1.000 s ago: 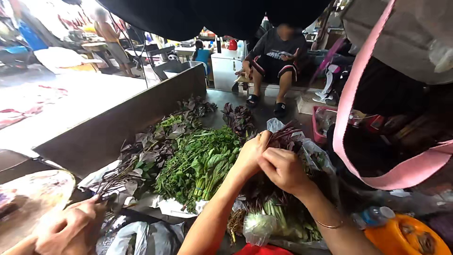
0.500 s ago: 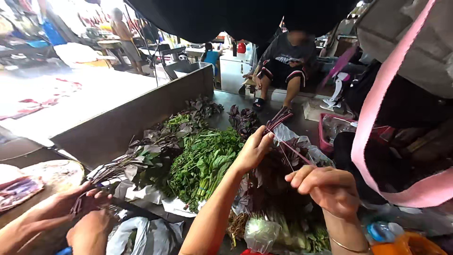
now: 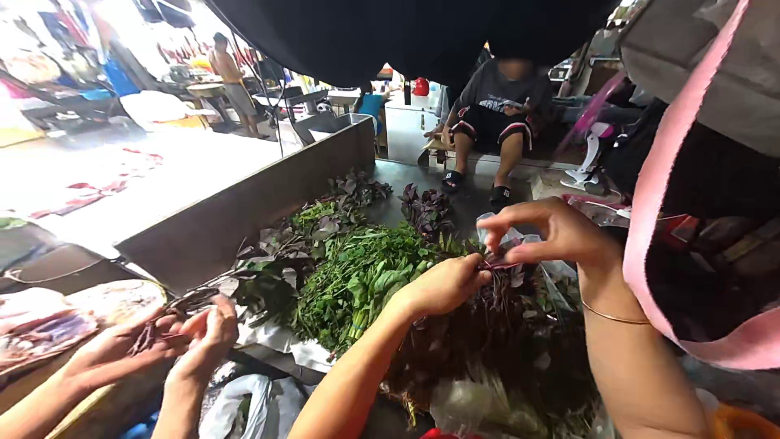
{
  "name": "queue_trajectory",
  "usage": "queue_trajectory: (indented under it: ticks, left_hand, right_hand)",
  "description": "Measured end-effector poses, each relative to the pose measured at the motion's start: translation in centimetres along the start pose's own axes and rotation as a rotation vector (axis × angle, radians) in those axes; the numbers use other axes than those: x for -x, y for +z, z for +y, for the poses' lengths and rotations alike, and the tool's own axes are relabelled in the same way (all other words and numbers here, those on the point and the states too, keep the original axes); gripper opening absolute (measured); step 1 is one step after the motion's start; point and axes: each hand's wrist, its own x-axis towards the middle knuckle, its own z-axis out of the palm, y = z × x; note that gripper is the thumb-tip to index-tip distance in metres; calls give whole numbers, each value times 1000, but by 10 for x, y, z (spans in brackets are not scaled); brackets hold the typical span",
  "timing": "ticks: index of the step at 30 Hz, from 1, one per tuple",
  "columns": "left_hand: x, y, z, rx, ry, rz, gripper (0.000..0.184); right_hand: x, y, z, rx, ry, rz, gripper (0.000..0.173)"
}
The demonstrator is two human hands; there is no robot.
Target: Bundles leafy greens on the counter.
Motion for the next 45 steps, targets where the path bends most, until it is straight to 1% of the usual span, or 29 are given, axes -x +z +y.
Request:
queue_trajectory:
  ticks: [1,2,4,5,6,8,10,11,13,15,16,17,19,21,22,23,25,27,28,30,32,33,35,37,38,39,41,43,45]
  left_hand:
    - [0,4,-1,15,21,26,35]
    - [1,8,-5,60,40,111,30]
    - [1,9,-22,237,16,296,30]
    - [1,7,-31,333,-10,391,31]
    - [3,6,-36,435,-14,497,31]
    - [12,3,-38,603,76,660,28]
    - [23,5,-31,670,196,687,23]
    - [25,8,-26,666,237,669,23]
    - [29,11,-21,579,258,586,26]
    - [30,10,-22,389,180,452,35]
    - [29,8,-22,295,121,363,37]
    - [27,8,-23,224,73,281,38]
    - [22,14,-27,170,13,234,35]
    - [19,18,-34,230,-6,376,32]
    - [17,17,-40,294,-17,435,36]
    - [15,17,-47,366,-34,501,38]
    - [16,17,-50,520,-42,643,35]
    - [22,15,-46,637,38,699,28]
    - [26,15,-42,648,77,671,27]
    - [30,16,-32,526,95,545,32]
    - [26,15,-27,343,45,349,37]
    - [21,14,-28,279,0,254,38]
    - [12,14,-31,234,-86,152,38]
    - [7,18,-37,266,-101,250,31]
    - [7,19,-41,315,-86,337,31]
    - [6,21,-47,364,-69,426,31]
    - [8,22,-49,457,-32,598,30]
    - [16,23,-44,501,67,709,30]
    - [22,26,-40,475,192,701,29]
  right_hand:
    - [-9,11,-18,173,-5,-37,33]
    - [-14,28,-33,317,-56,-54,25]
    - [-5,65,-48,353,-212,-14,22]
    - [5,80,-48,229,-259,64,22]
    - [15,92,-43,1,-280,178,23]
    - [25,107,-23,-583,-268,452,34]
    - [22,113,-1,-1041,-246,698,44]
    - [18,113,11,-1110,-208,752,51]
    - [9,106,39,-1036,-109,682,68]
    - [5,80,53,-762,-26,468,85]
    - [1,62,48,-558,-12,341,87]
    - [-5,47,38,-329,-12,245,79]
    - [-15,43,8,137,-74,158,42]
    - [-13,68,-18,437,-222,113,26]
    - [-8,86,-24,448,-299,129,21]
    - [-1,105,-24,350,-352,195,17]
    - [10,132,-14,-107,-329,438,17]
    - [14,133,1,-568,-155,729,30]
    - [14,124,14,-721,-76,802,41]
    - [15,104,46,-851,28,741,66]
    - [14,78,64,-737,102,500,83]
    - [11,63,62,-592,107,367,82]
    - [-1,46,40,-148,70,199,55]
    - [-5,60,9,303,-66,140,31]
    - [-1,74,-3,421,-157,138,26]
    - [5,89,-12,419,-234,174,23]
    - [19,115,-14,67,-286,380,22]
    - [24,125,-3,-440,-172,682,30]
    - [25,117,17,-759,-10,868,46]
